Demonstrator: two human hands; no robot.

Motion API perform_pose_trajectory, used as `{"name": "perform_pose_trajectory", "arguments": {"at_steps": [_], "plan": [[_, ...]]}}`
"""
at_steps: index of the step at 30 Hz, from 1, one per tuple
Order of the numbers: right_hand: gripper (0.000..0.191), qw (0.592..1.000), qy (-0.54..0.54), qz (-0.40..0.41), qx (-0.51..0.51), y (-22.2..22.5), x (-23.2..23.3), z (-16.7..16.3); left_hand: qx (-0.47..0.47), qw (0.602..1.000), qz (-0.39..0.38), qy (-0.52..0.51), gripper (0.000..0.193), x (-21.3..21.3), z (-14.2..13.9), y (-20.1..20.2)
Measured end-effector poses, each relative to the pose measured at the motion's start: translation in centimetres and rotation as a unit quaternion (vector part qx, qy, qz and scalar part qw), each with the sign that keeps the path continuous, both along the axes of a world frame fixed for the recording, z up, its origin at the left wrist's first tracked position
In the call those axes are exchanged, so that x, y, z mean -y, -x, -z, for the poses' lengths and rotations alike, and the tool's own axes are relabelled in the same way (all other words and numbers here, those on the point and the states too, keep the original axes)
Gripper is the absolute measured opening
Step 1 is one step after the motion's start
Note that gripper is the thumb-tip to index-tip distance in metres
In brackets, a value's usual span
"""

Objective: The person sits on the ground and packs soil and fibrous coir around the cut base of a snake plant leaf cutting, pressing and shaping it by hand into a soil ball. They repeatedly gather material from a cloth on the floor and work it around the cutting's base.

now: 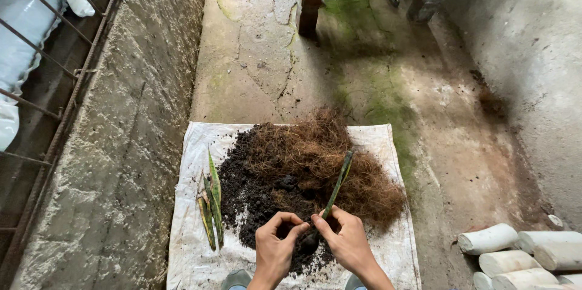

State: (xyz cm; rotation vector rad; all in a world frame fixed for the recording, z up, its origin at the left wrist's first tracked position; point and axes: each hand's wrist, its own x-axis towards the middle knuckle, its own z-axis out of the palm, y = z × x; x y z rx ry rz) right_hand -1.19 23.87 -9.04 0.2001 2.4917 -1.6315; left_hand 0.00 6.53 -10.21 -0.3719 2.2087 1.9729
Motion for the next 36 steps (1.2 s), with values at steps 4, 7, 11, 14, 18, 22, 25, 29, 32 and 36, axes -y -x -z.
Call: {"name": "perform_pose_trajectory", "arguments": {"at_steps": [4,7,11,14,18,22,25,29,32,36], "plan": [[0.026,0.999,-0.003,0.007,0.046,-0.1,-0.1,0.2,-0.053,0.999,-0.001,-0.010,0.010,0.2,0.9,0.0],[0.027,1.000,0.004,0.004,0.018,0.0,-0.2,0.3,-0.057,0.998,0.021,-0.036,0.010,0.5,1.4,0.0],[0.027,1.000,-0.008,0.005,0.011,0.0,-0.3,0.4,-0.026,0.998,0.051,-0.034,0.009,0.5,1.4,-0.1],[0.028,0.999,-0.006,0.002,0.038,0.1,-0.4,0.4,-0.027,0.997,0.069,-0.029,0.010,0.7,1.2,0.2],[0.029,0.999,-0.004,-0.006,0.051,0.2,-0.5,0.4,-0.028,0.997,0.070,-0.030,0.012,0.8,1.3,0.4],[0.028,0.998,-0.005,-0.009,0.057,0.2,-0.5,0.5,0.035,0.997,0.062,-0.022,0.025,0.8,2.8,0.2],[0.028,0.998,-0.013,-0.008,0.053,0.0,-0.3,0.6,-0.029,0.996,0.077,-0.023,0.052,1.1,4.2,0.0],[0.029,0.999,-0.005,-0.007,0.042,-0.1,-0.3,0.7,-0.023,0.995,0.071,0.072,0.061,1.0,4.7,-0.1],[0.029,0.999,0.005,-0.014,0.036,0.0,-0.2,0.5,-0.040,0.992,0.083,0.083,0.036,0.8,3.5,0.0],[0.028,0.996,-0.001,-0.012,0.091,-0.1,0.1,-0.1,-0.049,0.986,0.161,0.013,0.028,0.3,1.4,-0.4]]}}
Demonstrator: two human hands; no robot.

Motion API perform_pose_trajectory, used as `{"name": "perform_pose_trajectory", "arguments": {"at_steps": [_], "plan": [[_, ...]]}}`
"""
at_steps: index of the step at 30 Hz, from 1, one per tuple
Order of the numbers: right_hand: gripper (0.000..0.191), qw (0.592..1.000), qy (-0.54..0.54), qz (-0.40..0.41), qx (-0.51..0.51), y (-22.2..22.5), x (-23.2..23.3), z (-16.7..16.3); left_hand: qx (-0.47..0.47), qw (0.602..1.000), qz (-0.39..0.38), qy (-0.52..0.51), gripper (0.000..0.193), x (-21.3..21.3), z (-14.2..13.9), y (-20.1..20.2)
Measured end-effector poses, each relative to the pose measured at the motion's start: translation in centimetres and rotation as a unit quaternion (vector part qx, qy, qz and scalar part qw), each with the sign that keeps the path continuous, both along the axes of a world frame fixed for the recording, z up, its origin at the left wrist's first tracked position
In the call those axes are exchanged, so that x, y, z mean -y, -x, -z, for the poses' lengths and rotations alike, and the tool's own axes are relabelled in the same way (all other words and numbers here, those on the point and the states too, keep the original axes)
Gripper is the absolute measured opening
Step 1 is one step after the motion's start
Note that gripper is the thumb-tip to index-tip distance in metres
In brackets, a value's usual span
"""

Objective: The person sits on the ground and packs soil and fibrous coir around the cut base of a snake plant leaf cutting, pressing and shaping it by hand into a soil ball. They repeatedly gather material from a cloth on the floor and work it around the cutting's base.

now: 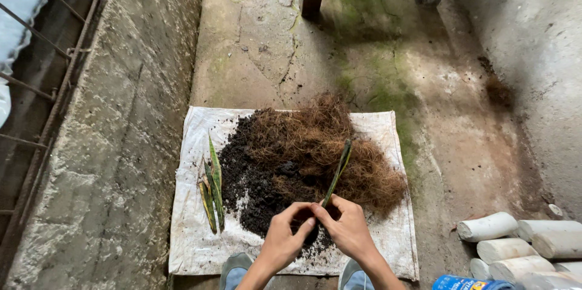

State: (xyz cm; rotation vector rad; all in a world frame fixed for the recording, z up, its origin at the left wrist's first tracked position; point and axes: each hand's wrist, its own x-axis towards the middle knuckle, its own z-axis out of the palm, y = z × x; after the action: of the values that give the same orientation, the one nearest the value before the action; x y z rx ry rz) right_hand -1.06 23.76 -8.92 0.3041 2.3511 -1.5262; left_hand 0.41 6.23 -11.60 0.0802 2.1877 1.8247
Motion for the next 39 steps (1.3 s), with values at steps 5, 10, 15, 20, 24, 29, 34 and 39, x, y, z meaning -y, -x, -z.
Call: {"name": "perform_pose_trajectory", "arguments": {"at_steps": [5,10,15,20,24,29,34,39], "plan": [[0.026,0.999,0.015,-0.011,-0.045,-0.3,0.8,-0.3,-0.035,0.999,-0.002,0.022,0.034,-0.5,-0.8,0.1],[0.026,0.999,0.031,-0.025,-0.031,-0.5,1.4,-0.3,-0.007,0.997,-0.041,0.065,0.028,0.3,-0.4,0.4],[0.030,1.000,0.003,-0.014,0.006,-0.5,1.7,-0.2,0.052,0.995,-0.069,0.051,0.029,0.4,0.4,0.5],[0.042,0.998,0.010,-0.033,-0.056,-0.4,1.8,0.8,0.050,0.982,-0.155,-0.092,0.028,1.1,1.6,1.0],[0.042,0.996,0.067,-0.060,0.023,-0.4,2.4,2.0,0.027,0.976,-0.168,-0.133,0.028,1.7,2.1,1.3],[0.038,0.997,0.050,-0.040,-0.030,-0.6,3.0,3.4,0.008,0.993,-0.096,-0.070,0.027,1.8,2.2,1.0],[0.036,0.985,0.162,0.009,-0.056,-0.2,2.8,4.5,-0.007,0.999,-0.050,-0.013,0.025,1.1,1.9,0.5],[0.028,0.987,0.158,-0.013,-0.011,0.0,2.5,4.5,0.079,0.993,0.021,0.083,0.025,1.3,1.5,0.2]]}}
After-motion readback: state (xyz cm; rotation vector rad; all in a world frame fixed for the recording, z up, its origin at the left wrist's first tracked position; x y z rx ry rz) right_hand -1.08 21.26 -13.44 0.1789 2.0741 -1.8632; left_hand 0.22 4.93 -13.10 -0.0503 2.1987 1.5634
